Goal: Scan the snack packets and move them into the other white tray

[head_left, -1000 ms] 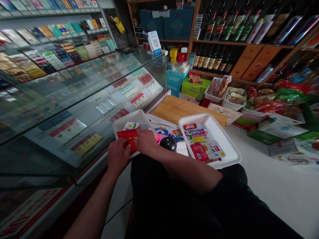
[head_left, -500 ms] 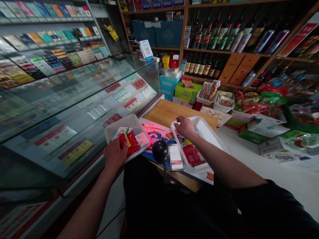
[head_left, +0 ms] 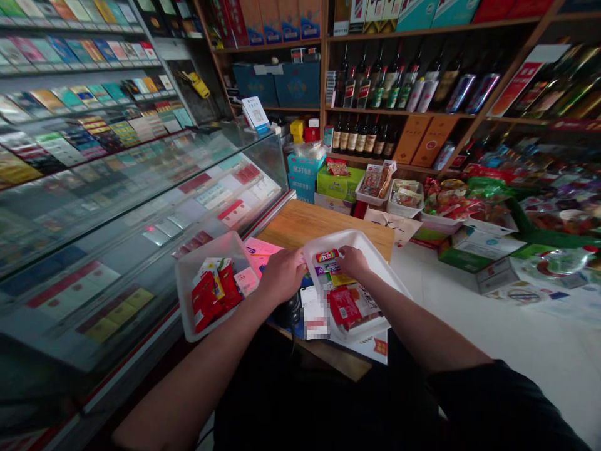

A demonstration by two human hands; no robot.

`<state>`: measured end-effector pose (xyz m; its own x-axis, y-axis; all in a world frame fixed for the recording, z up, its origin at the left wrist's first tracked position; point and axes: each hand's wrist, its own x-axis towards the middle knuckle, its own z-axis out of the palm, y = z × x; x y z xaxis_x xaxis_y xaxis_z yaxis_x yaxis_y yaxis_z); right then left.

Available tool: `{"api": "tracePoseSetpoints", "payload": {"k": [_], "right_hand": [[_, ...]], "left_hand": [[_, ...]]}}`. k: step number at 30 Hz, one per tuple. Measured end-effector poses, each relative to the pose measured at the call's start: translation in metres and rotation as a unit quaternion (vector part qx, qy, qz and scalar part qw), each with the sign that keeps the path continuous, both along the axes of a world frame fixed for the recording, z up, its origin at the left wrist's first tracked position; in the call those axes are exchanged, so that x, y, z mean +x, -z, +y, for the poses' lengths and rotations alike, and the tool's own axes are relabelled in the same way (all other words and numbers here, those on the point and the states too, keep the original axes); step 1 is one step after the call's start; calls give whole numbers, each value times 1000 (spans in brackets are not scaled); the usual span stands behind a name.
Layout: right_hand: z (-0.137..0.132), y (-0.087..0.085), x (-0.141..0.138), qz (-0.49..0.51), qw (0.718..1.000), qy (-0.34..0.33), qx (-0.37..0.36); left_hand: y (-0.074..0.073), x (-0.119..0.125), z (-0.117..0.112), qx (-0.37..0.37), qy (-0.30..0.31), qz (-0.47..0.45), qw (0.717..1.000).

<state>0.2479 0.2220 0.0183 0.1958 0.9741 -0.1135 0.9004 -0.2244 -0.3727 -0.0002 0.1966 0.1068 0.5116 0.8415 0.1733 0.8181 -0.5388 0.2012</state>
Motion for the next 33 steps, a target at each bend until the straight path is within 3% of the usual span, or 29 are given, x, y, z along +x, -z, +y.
{"api": "tracePoseSetpoints", "payload": {"k": [5,9,12,27,33], "right_hand": [[0,4,1,-36,998,-48,5],[1,8,3,-56,996,-73,5],[4,12,4,-53,995,-87,-5],[19,38,4,-52,993,-105,-23],[23,38,8,-38,997,-61,-17]], "left_hand": [[28,57,20,-47,48,93,993],[58,81,32,-87,49,144,985],[71,92,39,-97,36,184,977],[96,116,39,-79,-5,172,982],[92,122,49,-106,-46,155,981]]}}
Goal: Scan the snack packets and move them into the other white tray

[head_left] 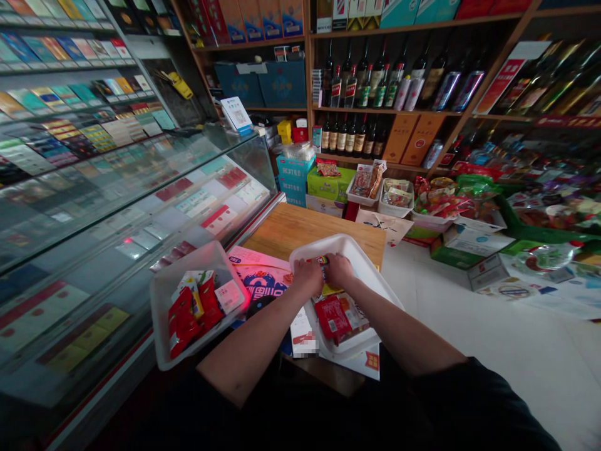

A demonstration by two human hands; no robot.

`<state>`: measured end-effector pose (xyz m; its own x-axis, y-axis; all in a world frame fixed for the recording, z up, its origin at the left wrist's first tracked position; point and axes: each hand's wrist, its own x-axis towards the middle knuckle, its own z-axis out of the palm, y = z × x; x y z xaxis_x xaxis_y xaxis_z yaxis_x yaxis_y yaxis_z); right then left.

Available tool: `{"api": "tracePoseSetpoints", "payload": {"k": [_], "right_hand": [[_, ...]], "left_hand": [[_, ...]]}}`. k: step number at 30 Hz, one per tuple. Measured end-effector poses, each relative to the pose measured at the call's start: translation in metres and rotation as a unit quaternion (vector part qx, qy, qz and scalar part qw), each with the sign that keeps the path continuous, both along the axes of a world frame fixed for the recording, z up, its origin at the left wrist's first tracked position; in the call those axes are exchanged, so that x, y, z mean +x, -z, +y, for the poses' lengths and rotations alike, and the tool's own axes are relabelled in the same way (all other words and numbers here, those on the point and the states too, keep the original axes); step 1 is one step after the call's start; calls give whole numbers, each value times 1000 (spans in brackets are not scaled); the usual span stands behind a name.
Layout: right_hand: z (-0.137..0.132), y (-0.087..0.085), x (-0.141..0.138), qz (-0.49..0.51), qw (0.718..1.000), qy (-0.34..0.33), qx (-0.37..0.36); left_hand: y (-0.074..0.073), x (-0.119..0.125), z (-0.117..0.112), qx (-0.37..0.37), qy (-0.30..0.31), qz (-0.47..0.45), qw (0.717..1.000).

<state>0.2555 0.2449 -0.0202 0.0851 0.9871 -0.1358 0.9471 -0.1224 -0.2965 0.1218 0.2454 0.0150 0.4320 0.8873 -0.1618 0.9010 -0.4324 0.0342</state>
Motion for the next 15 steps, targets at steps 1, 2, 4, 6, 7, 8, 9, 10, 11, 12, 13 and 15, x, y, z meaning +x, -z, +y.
{"api": "tracePoseSetpoints", "payload": {"k": [1,2,4,6,7,8,9,10,11,12,13,15], "right_hand": [[0,-1,1,9,1000,12,7],[-1,-3,2,17,999,21,17],[-3,-8,3,27,998,26,45],[-7,-15,2,30,996,21,79],[-9,-19,1,31,995,17,96],[-11,-23,0,33,993,11,112],[-13,-28,-2,37,991,4,127],[-16,-32,-5,42,989,-5,142],[-18,-36,-7,50,987,-13,155],[-20,-40,-10,57,984,-20,167],[-23,-44,-13,64,982,-25,177],[-27,-53,-20,76,978,-29,192]], "left_hand": [[-2,1,1,-1,-9,-3,1000],[-4,2,2,-1,-19,-6,1000],[-8,2,2,6,-34,-19,999],[-12,-1,0,21,-39,-40,998],[-15,-3,-2,32,-38,-52,997],[-17,-6,-4,43,-34,-64,996],[-21,-10,-7,53,-29,-74,995],[-25,-14,-9,62,-24,-82,994],[-29,-18,-11,69,-20,-88,993],[-34,-22,-14,75,-17,-94,993],[-39,-27,-16,78,-14,-99,992],[-50,-37,-20,82,-14,-109,991]]}}
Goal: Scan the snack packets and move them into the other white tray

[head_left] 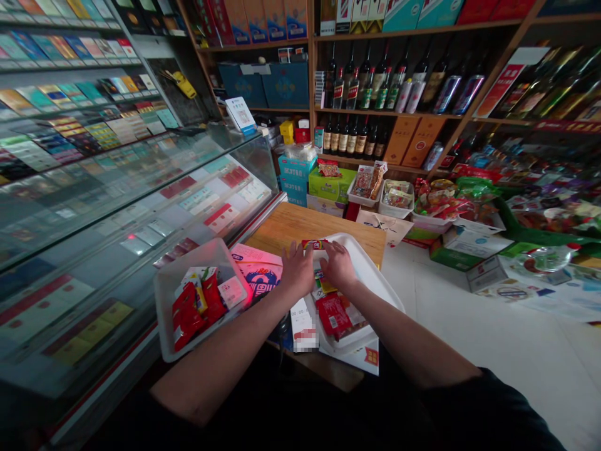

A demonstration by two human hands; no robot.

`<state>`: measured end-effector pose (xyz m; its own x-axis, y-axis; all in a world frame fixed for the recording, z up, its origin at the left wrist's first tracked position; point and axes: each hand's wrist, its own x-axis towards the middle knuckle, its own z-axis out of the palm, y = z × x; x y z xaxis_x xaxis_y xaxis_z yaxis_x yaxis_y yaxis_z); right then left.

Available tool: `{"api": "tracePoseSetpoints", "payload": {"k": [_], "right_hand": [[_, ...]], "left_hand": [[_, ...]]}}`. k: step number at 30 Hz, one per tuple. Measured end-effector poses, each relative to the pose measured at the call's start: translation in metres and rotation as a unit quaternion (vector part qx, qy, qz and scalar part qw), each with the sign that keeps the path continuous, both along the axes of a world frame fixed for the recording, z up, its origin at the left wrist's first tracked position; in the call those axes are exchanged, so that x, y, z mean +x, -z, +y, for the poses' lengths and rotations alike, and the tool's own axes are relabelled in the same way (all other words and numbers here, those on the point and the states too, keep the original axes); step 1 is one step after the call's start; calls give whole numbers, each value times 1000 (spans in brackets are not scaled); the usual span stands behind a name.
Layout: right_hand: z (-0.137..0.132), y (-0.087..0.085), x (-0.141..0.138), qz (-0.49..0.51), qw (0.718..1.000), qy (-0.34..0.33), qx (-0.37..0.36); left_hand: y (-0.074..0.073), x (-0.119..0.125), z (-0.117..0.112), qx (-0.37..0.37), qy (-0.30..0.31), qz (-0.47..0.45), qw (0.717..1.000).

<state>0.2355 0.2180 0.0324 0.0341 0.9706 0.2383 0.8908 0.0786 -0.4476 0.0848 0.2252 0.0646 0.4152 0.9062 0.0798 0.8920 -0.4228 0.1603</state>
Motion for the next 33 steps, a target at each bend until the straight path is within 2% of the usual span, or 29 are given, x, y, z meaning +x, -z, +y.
{"api": "tracePoseSetpoints", "payload": {"k": [5,12,17,22,27,33], "right_hand": [[-9,-18,-19,25,998,-24,47],[-17,-32,-50,61,991,-65,97],[-18,-29,-66,104,989,-58,86],[-17,-25,-78,138,983,-69,100],[-18,-23,-90,154,980,-87,95],[-16,-18,-103,126,985,-87,80]], "left_hand": [[-19,-29,-12,2,-16,-50,999],[-28,-77,-26,6,-71,-154,985],[-30,-102,-40,-1,-81,-233,969],[-23,-119,-48,0,-65,-287,956],[-19,-134,-52,-15,-86,-305,949],[-22,-151,-55,-14,-116,-310,944]]}}
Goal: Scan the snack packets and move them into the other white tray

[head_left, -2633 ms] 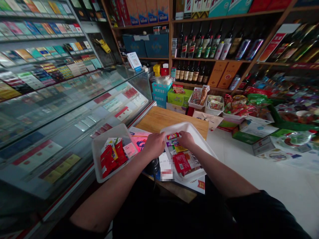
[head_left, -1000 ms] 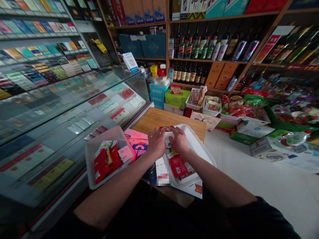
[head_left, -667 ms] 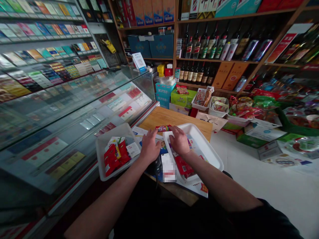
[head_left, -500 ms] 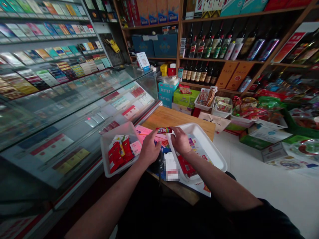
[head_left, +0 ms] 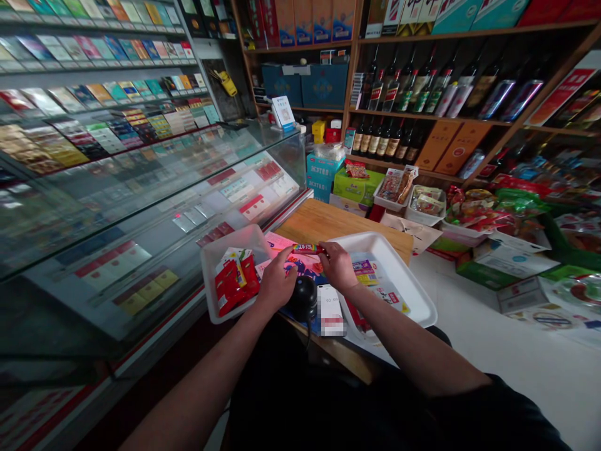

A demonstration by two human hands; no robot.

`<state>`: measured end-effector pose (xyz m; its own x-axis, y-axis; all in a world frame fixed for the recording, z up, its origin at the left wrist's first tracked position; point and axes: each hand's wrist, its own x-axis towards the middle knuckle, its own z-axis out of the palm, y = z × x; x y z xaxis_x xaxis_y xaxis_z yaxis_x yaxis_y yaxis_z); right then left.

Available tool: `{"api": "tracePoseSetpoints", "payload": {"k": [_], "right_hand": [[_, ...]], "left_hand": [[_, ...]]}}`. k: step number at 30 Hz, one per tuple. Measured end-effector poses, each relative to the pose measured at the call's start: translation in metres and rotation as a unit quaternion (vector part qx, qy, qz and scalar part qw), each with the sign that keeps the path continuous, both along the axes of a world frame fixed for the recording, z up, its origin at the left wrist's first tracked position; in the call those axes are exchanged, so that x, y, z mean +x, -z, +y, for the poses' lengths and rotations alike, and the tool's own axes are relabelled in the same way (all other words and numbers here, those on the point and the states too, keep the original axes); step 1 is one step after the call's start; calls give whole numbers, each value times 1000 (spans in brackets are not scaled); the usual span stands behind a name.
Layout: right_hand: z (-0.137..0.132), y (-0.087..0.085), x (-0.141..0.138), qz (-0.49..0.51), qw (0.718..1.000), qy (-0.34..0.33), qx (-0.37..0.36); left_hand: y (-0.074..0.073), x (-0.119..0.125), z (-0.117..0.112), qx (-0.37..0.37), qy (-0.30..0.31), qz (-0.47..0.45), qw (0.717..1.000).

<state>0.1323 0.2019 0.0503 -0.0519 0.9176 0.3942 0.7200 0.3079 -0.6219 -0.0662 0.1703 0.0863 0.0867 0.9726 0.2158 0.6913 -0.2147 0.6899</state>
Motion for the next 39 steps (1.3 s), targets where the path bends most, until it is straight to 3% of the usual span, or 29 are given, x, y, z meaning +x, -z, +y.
{"api": "tracePoseSetpoints", "payload": {"k": [5,13,20,33,39], "right_hand": [[1,3,-9,-2,999,22,-37],[3,3,-15,-13,996,38,-79],[4,11,-18,-13,989,73,-125],[-3,17,-23,-83,992,32,-86],[0,16,-27,-47,997,19,-55]], "left_hand": [[3,-11,-1,-5,-5,-18,1000],[19,-23,0,-16,8,-28,999],[18,-21,-3,-45,8,12,999],[54,-18,-14,-7,26,132,991],[48,-20,-14,19,12,99,995]]}}
